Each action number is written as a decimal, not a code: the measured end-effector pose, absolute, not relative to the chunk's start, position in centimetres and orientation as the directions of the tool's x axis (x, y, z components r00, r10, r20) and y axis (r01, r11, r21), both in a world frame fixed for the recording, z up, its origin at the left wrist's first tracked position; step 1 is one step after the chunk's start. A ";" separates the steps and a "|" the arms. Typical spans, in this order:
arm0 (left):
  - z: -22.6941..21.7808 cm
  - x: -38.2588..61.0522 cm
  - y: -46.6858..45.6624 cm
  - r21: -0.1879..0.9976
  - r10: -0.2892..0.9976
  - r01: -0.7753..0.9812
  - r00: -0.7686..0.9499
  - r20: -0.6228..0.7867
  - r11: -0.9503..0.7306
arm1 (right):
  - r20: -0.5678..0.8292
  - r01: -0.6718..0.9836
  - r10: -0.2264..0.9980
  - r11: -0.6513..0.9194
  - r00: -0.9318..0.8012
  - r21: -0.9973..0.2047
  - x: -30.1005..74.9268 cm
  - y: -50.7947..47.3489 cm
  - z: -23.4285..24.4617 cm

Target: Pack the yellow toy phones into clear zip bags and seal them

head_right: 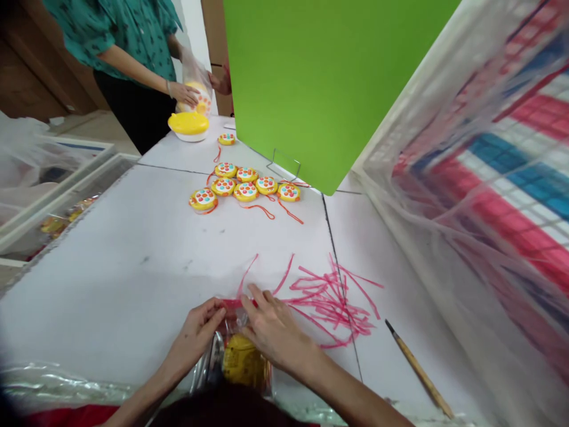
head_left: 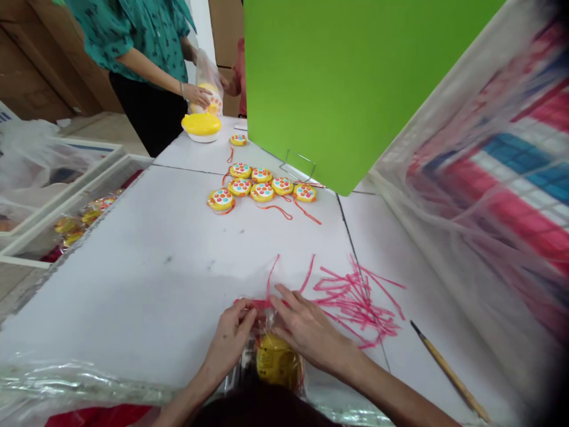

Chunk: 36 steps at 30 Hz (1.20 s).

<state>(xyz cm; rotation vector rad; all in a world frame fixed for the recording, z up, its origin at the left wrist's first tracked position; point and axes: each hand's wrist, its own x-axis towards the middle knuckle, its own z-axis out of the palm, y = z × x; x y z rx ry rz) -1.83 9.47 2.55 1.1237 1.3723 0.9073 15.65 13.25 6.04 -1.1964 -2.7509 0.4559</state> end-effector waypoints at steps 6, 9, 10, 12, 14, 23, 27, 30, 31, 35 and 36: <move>2.3 -2.1 9.2 0.954 0.954 0.107 0.079 -0.289 0.280 | 0.201 0.638 0.764 0.629 -0.613 -0.445 13.3 13.4 5.2; 2.7 -1.9 9.3 0.955 0.960 0.157 0.081 -0.266 0.251 | 0.176 0.635 0.732 0.665 -0.658 -0.393 12.5 13.3 4.6; 2.8 -1.8 9.3 0.954 0.964 0.182 0.077 -0.254 0.237 | 0.168 0.636 0.719 0.681 -0.674 -0.364 12.3 13.3 4.4; 3.1 -1.5 9.2 0.945 0.971 0.248 0.053 -0.233 0.214 | 0.164 0.631 0.690 0.715 -0.705 -0.299 12.0 13.3 4.0; 3.3 -1.3 9.1 0.926 0.973 0.314 0.027 -0.229 0.209 | 0.167 0.629 0.676 0.733 -0.718 -0.258 11.7 13.5 4.0; 2.5 -2.2 8.6 0.943 0.946 0.142 0.076 -0.315 0.303 | 0.101 0.784 0.953 0.294 -0.287 -0.548 19.4 16.3 3.1; 2.3 -2.8 8.8 0.933 0.931 0.061 0.064 -0.359 0.355 | 0.019 0.971 0.997 -0.075 0.081 -0.225 29.1 17.3 1.9; 2.2 -3.0 8.8 0.925 0.922 0.037 0.072 -0.380 0.378 | -0.202 0.991 0.970 -0.135 0.136 0.021 32.8 16.6 3.0; 2.1 -3.0 8.8 0.922 0.919 0.023 0.074 -0.387 0.386 | -0.238 0.994 0.966 -0.102 0.105 0.023 32.8 16.2 3.6; 1.4 -3.1 8.5 0.908 0.907 -0.044 0.079 -0.413 0.417 | -0.125 0.929 0.984 0.077 -0.130 -0.362 28.2 14.8 6.3; 1.2 -3.2 8.4 0.903 0.904 -0.061 0.079 -0.420 0.425 | -0.127 0.871 0.974 0.104 -0.186 -0.480 26.5 14.7 6.6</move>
